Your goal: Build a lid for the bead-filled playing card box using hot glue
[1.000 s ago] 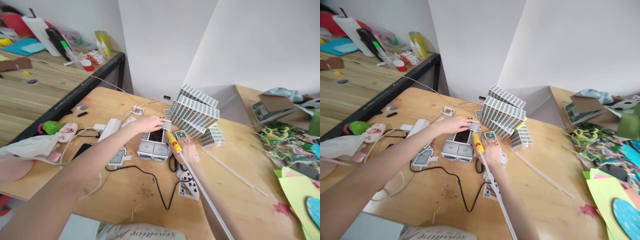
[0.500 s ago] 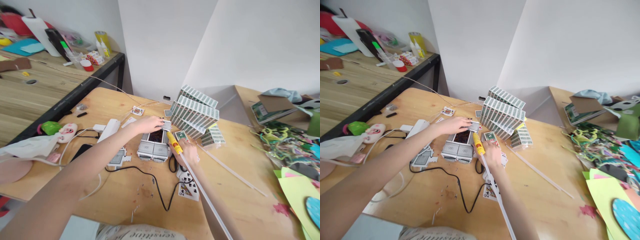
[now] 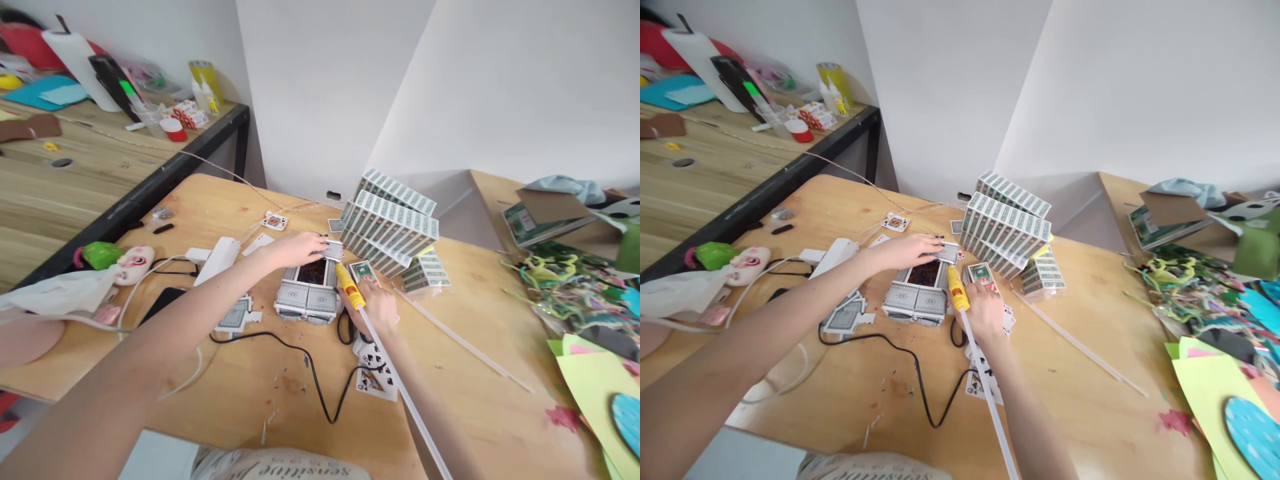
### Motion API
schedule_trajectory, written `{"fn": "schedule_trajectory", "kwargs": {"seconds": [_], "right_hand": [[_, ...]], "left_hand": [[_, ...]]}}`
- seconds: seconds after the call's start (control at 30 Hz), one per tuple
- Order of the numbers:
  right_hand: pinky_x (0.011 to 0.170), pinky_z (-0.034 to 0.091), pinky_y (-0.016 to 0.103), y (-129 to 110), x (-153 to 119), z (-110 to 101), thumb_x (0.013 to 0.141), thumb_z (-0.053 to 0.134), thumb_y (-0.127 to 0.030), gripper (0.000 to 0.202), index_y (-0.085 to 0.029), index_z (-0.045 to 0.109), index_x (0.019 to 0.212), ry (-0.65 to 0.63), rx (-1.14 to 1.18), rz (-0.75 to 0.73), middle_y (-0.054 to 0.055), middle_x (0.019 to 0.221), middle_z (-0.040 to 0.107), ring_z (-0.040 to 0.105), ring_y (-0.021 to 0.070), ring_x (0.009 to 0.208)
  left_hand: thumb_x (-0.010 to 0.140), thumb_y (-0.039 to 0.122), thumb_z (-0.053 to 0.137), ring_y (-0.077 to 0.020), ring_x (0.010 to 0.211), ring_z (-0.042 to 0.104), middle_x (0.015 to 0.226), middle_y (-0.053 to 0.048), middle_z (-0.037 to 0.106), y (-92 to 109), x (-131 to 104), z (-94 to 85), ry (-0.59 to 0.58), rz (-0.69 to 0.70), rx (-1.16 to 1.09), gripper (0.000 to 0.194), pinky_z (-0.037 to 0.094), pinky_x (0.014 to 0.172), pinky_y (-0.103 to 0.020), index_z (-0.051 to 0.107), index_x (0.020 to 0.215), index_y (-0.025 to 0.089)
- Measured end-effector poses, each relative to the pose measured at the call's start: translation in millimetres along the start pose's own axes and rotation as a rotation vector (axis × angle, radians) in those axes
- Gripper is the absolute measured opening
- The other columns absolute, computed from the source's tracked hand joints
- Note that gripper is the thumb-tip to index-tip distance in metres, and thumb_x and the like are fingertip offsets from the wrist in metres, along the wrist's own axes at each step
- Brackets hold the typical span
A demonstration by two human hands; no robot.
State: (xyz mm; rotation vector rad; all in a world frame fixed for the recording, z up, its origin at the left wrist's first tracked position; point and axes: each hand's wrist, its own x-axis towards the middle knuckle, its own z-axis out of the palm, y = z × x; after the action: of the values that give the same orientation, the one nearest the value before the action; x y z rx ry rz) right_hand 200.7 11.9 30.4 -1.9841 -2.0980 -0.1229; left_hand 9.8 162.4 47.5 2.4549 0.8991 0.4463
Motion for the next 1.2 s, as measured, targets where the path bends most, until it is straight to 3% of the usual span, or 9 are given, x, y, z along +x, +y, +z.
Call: {"fn": "schedule_trajectory", "kwargs": {"seconds": [0.1, 0.3, 0.53, 0.67, 0.77, 0.9, 1.2], "right_hand": [[0.054, 0.031, 0.029, -0.7, -2.2, 0.9, 0.086, 0.044, -0.048, 0.037, -0.019, 0.055, 0.065, 0.005, -0.032, 0.003, 0.007, 0.069, 0.065, 0.058, 0.0191, 0.059], [0.055, 0.031, 0.028, -7.6, -5.6, 0.3, 0.086, 0.044, -0.046, 0.036, -0.019, 0.056, 0.067, -0.035, -0.065, 0.037, 0.008, 0.071, 0.065, 0.06, 0.0206, 0.062], [0.053, 0.031, 0.029, 1.3, -12.1, -4.6, 0.085, 0.044, -0.052, 0.039, -0.018, 0.058, 0.073, -0.047, 0.022, 0.288, 0.01, 0.078, 0.067, 0.06, 0.0216, 0.063], [0.054, 0.033, 0.027, 6.5, -18.4, -8.0, 0.084, 0.043, -0.053, 0.04, -0.019, 0.059, 0.071, -0.032, 0.243, 0.41, 0.008, 0.075, 0.066, 0.059, 0.0198, 0.064], [0.052, 0.034, 0.028, 5.5, -21.3, -7.9, 0.081, 0.045, -0.057, 0.043, -0.02, 0.056, 0.063, -0.015, 0.404, 0.488, 0.005, 0.063, 0.061, 0.054, 0.0176, 0.056], [0.048, 0.032, 0.027, 6.5, -22.9, -4.9, 0.078, 0.048, -0.059, 0.044, -0.02, 0.054, 0.058, 0.044, 0.534, 0.543, 0.002, 0.055, 0.055, 0.047, 0.0151, 0.049], [0.043, 0.033, 0.026, 17.1, -24.0, 4.5, 0.073, 0.055, -0.057, 0.042, -0.019, 0.055, 0.056, 0.107, 0.811, 0.733, -0.001, 0.047, 0.05, 0.045, 0.013, 0.044]], "left_hand": [[0.087, 0.027, 0.049, -0.02, 0.12, 0.051, 0.129, -0.007, 0.057, 0.4, 0.1, -2.2, -0.165, 0.136, 0.162, 0.033, 0.038, 0.1, -0.032, 0.061, 0.116, 0.019], [0.09, 0.028, 0.045, -0.019, 0.128, 0.043, 0.136, -0.006, 0.05, -4.4, -4.1, -1.2, -0.156, 0.168, 0.272, 0.036, 0.035, 0.105, -0.033, 0.055, 0.124, 0.019], [0.087, 0.028, 0.051, -0.0209, 0.131, 0.038, 0.141, -0.006, 0.045, -13.8, -14.0, 6.4, -0.073, 0.25, 0.32, 0.041, 0.033, 0.108, -0.038, 0.053, 0.127, 0.02], [0.085, 0.024, 0.053, -0.0218, 0.127, 0.043, 0.132, -0.005, 0.055, -6.7, -8.2, 12.8, 0.017, 0.398, 0.393, 0.033, 0.033, 0.108, -0.042, 0.06, 0.117, 0.021], [0.086, 0.019, 0.051, -0.0196, 0.118, 0.052, 0.117, -0.002, 0.065, -1.2, 0.4, 16.4, 0.073, 0.491, 0.426, 0.026, 0.04, 0.101, -0.039, 0.066, 0.107, 0.022], [0.087, 0.022, 0.051, -0.0186, 0.11, 0.058, 0.113, -0.001, 0.067, -2.6, 6.5, 18.6, 0.106, 0.585, 0.463, 0.021, 0.047, 0.09, -0.036, 0.068, 0.099, 0.023], [0.088, 0.013, 0.046, -0.0171, 0.095, 0.064, 0.101, -0.009, 0.071, -1.4, 7.6, 27.4, 0.252, 0.744, 0.65, 0.023, 0.051, 0.078, -0.03, 0.068, 0.092, 0.013]]}}
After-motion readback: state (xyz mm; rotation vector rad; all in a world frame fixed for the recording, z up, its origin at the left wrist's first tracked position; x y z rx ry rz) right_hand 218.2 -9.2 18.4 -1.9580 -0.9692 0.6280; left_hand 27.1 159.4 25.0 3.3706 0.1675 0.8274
